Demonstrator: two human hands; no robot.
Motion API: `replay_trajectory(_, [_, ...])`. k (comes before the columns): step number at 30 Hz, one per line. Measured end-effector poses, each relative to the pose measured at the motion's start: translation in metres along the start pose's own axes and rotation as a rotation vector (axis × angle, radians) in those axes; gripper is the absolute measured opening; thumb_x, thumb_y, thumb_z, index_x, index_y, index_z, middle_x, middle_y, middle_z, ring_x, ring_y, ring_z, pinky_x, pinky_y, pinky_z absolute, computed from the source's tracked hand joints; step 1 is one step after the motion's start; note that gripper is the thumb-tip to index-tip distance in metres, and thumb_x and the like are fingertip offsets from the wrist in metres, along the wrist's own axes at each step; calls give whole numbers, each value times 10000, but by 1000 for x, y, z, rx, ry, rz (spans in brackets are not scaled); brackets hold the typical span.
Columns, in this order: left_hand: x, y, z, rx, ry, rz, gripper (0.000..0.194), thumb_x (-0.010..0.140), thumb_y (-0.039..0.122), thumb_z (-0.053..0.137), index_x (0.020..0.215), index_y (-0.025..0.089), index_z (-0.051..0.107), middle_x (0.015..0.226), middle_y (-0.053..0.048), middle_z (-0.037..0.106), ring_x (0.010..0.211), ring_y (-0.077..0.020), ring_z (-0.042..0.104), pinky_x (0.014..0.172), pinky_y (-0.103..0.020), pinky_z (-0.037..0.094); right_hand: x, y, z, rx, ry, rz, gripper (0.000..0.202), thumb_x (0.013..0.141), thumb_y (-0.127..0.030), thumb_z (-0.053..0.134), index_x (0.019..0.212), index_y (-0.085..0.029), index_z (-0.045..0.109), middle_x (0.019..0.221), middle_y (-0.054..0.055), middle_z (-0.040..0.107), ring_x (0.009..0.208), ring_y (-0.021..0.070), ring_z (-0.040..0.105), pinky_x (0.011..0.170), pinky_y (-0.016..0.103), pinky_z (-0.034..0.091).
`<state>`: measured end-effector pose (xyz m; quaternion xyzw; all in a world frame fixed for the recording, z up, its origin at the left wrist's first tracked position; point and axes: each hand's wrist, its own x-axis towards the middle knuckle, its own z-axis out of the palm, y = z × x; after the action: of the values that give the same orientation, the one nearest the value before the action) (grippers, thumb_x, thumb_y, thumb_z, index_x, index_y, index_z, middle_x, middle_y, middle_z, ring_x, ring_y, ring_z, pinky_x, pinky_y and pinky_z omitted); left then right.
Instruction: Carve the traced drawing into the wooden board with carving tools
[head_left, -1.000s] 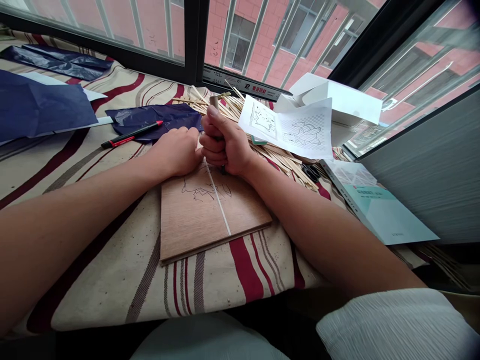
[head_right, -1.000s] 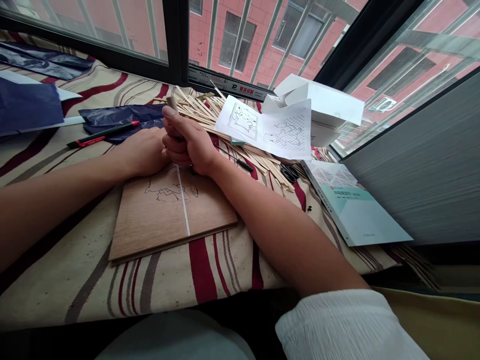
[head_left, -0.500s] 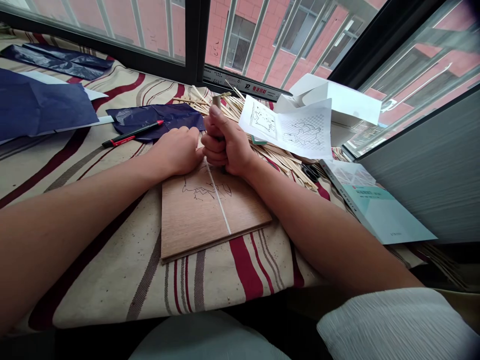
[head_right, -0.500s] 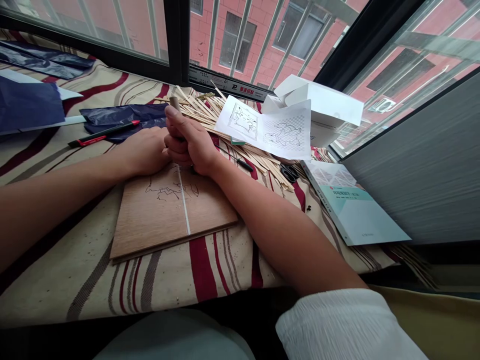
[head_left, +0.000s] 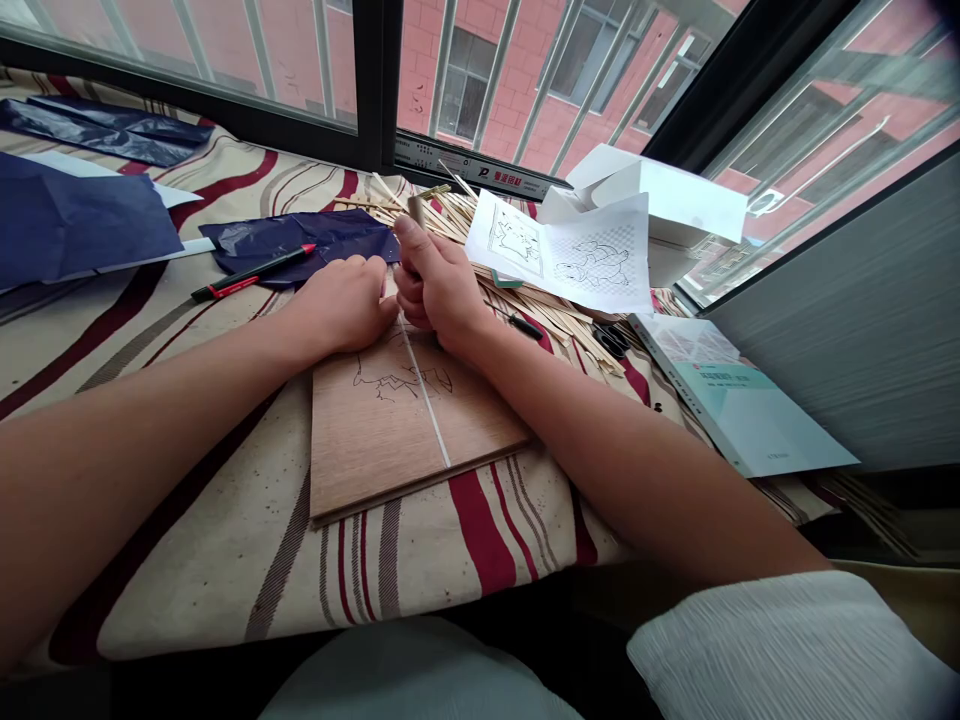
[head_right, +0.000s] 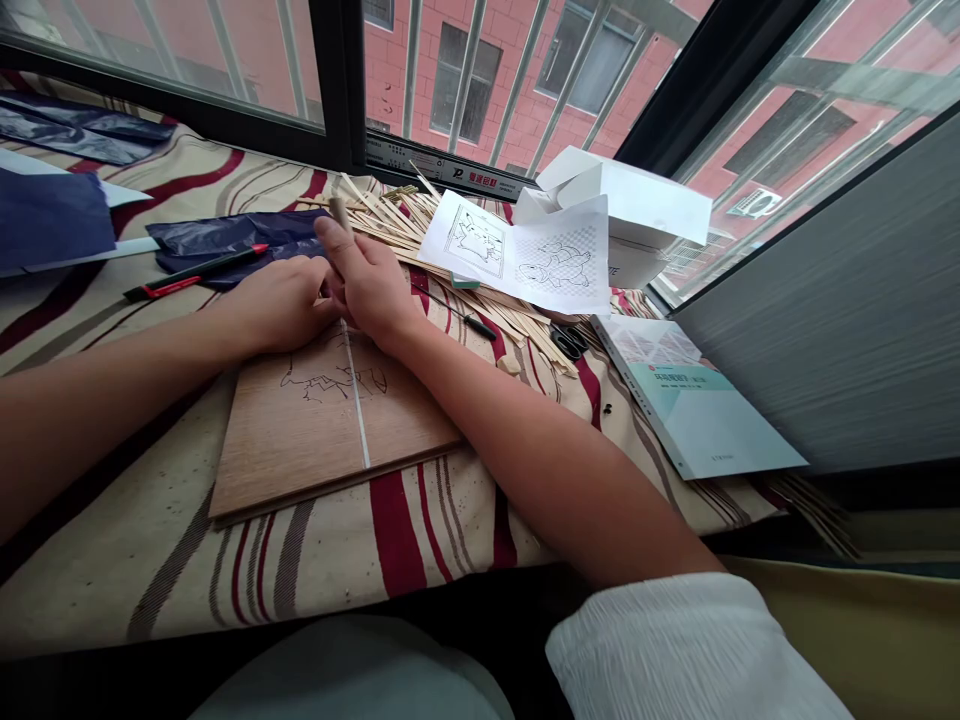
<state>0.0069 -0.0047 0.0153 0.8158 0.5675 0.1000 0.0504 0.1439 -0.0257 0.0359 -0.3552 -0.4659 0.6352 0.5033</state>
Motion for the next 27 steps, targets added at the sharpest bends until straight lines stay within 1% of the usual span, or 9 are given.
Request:
replay_trajectory(3, [-1, 4, -3, 74, -5, -51, 301, 994, 400, 497, 1131, 163, 623, 1217, -192, 696, 1210, -386, 657, 1039, -468, 507, 2, 2, -2, 48, 106, -32, 507, 1095, -429, 552, 696, -249, 297, 503, -110, 215, 405, 66, 148, 364, 178, 162])
replay_trajectory(7, [-2, 6, -4, 45, -1, -43, 313, 989, 430, 484, 1113, 188, 639, 1198, -193, 698, 1213, -396, 653, 1050, -499, 506, 4, -2, -21, 145, -134, 116, 542, 1117, -506, 465, 691, -243, 257, 512, -119, 179, 420, 63, 75, 369, 178, 102])
replay_trajectory(10, [-3, 6, -4, 56, 9, -29, 305, 987, 421, 475, 1097, 186, 635, 1184, -193, 692, 1215, -387, 643, 1060, -493, 495, 3, -6, -32, 197, -231, 116, 546, 1141, -520, 358, 685, -238, 258, 510, -113, 169, 428, 74, 58, 367, 182, 93])
replay_trajectory(13, [-4, 5, -7, 93, 31, 11, 292, 988, 403, 455, 1079, 180, 622, 1159, -192, 689, 1181, -378, 646, 1028, -481, 501, 2, -9, -36, 184, -247, 15, 543, 1135, -531, 359, 682, -238, 298, 515, -95, 224, 429, 89, 134, 369, 192, 168])
replay_trajectory(16, [-7, 8, -11, 116, 63, 51, 265, 982, 373, 450, 1057, 183, 618, 1139, -174, 691, 1141, -369, 649, 999, -488, 505, 2, -12, -39, 124, -272, -79, 514, 1092, -555, 480, 701, -237, 377, 560, -73, 319, 460, 95, 289, 421, 202, 304])
replay_trajectory(19, [-13, 15, -13, 108, 81, 107, 287, 989, 375, 437, 1059, 177, 634, 1157, -174, 690, 1148, -382, 635, 1014, -534, 497, -1, -15, -38, 60, -281, -123, 409, 1067, -459, 559, 745, -227, 461, 602, -58, 403, 500, 94, 379, 468, 210, 362])
replay_trajectory(23, [-19, 26, -10, 66, 56, 215, 309, 989, 328, 433, 1111, 142, 646, 1264, -204, 665, 1214, -395, 607, 1060, -559, 490, -7, -14, -32, 34, -323, -152, 141, 1045, -249, 538, 916, -207, 577, 641, -62, 462, 477, 79, 332, 435, 203, 276])
replay_trajectory(25, [-20, 28, -6, 64, 45, 235, 323, 968, 289, 446, 1144, 115, 655, 1285, -215, 660, 1214, -392, 609, 1076, -551, 489, -9, -13, -28, 66, -323, -164, 170, 1037, -264, 558, 875, -211, 558, 614, -74, 401, 460, 75, 261, 419, 206, 218])
replay_trajectory(27, [-19, 26, -2, 59, 51, 254, 371, 960, 274, 448, 1206, 92, 658, 1287, -216, 662, 1197, -389, 616, 1080, -546, 491, -9, -14, -24, 86, -281, -151, 346, 1024, -351, 613, 739, -224, 462, 571, -82, 310, 450, 76, 178, 399, 220, 162])
